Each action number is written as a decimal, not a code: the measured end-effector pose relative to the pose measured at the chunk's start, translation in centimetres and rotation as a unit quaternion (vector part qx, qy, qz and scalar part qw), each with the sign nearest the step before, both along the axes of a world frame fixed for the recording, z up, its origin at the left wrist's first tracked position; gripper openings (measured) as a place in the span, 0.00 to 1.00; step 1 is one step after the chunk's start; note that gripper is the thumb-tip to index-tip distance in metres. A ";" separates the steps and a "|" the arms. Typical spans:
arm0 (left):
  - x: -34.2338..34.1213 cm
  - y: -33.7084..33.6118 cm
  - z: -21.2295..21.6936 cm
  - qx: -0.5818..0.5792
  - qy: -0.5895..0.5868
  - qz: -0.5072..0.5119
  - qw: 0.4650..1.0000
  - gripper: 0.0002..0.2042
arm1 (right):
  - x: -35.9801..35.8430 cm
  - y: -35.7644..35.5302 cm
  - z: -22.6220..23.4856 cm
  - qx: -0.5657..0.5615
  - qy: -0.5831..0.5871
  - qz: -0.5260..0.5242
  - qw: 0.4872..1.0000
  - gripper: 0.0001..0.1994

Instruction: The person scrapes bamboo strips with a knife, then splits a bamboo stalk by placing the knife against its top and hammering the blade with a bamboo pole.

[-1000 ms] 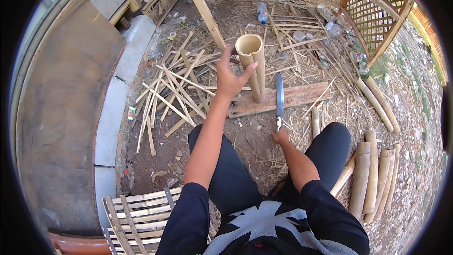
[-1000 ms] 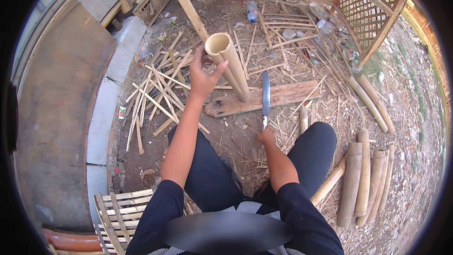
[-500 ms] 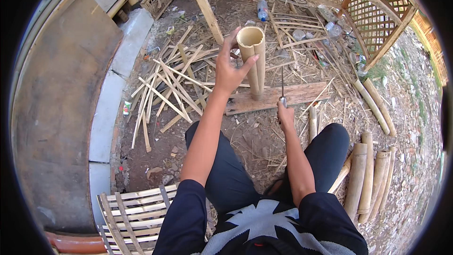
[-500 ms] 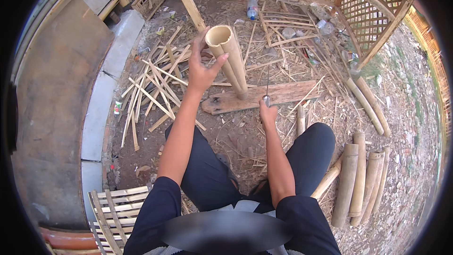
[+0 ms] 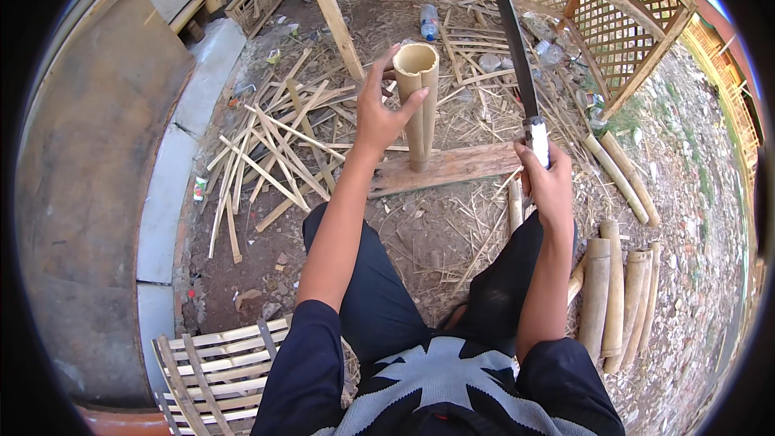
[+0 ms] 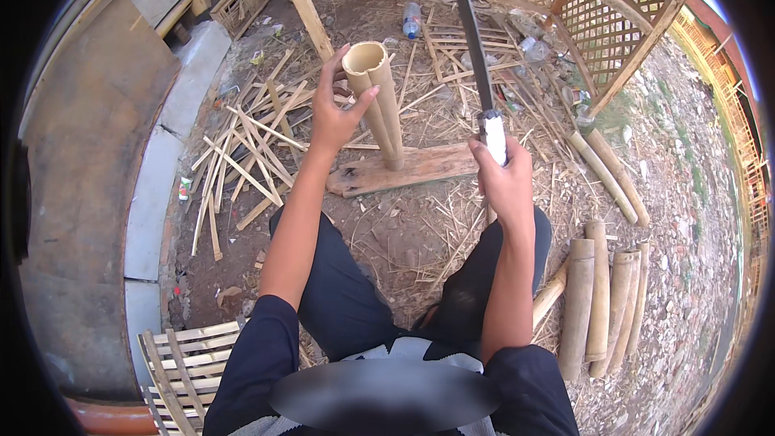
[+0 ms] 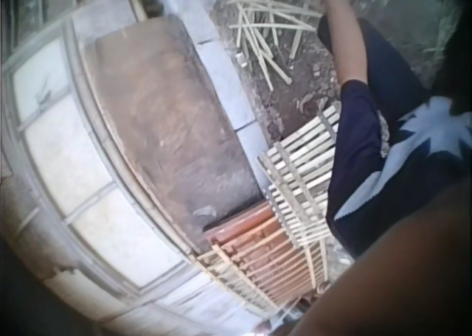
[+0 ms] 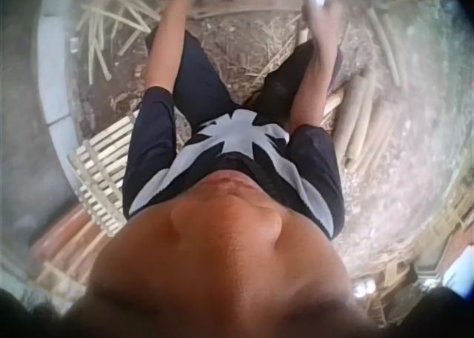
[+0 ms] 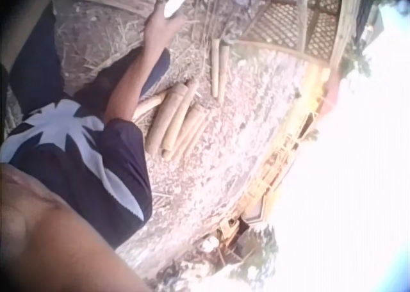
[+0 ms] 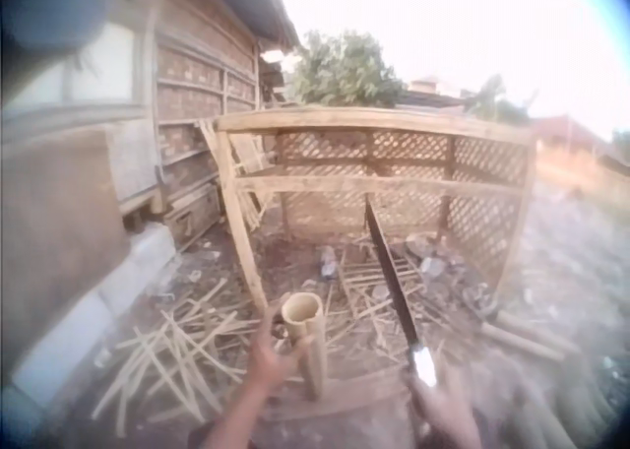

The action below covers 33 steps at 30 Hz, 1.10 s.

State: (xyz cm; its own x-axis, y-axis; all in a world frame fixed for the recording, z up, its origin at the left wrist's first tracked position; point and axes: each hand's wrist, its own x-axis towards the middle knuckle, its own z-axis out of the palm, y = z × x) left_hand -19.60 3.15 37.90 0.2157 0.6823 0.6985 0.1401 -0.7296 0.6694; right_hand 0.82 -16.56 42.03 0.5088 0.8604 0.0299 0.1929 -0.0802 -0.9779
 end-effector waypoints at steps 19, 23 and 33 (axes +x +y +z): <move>4.4 -3.4 0.3 -0.002 0.003 0.007 1.000 0.32 | -5.2 -2.7 5.0 0.067 -0.178 0.085 0.978 0.15; 4.5 -2.8 -0.2 0.022 0.033 0.026 0.999 0.30 | -5.4 -2.2 5.1 0.054 -0.152 0.075 0.984 0.15; 4.7 -3.3 0.1 0.028 0.027 0.020 0.999 0.27 | -5.5 -3.0 6.0 0.044 -0.131 0.084 0.987 0.16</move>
